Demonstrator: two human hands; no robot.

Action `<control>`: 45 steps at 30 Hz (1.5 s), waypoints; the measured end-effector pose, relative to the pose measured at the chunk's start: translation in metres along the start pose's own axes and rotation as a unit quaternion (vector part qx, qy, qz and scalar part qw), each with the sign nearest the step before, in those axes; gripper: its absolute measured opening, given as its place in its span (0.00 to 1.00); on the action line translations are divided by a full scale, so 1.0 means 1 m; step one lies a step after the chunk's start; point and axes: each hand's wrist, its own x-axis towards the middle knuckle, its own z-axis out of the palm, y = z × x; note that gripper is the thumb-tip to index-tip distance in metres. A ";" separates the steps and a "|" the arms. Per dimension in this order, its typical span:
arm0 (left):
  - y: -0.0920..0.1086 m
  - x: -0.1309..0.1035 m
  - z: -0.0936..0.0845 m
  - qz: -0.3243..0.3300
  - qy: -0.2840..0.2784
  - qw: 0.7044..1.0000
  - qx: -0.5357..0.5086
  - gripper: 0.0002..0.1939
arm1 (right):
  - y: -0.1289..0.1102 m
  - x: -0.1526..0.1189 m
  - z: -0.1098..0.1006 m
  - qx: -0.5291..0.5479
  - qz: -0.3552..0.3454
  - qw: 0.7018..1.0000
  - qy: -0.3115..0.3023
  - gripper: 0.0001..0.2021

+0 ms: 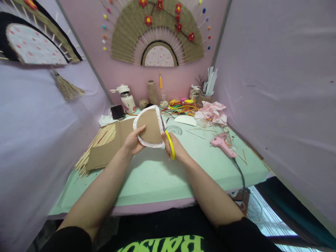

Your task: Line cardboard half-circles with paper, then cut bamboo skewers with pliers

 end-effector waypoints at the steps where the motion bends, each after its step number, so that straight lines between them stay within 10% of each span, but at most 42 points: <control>1: 0.000 0.000 0.000 -0.001 -0.001 1.000 0.002 0.17 | 0.000 0.000 0.000 -0.003 -0.002 1.000 -0.001 0.30; 45: -0.002 0.001 -0.002 -0.010 -0.013 1.000 0.011 0.17 | -0.006 -0.002 -0.001 0.019 0.028 0.999 0.037 0.27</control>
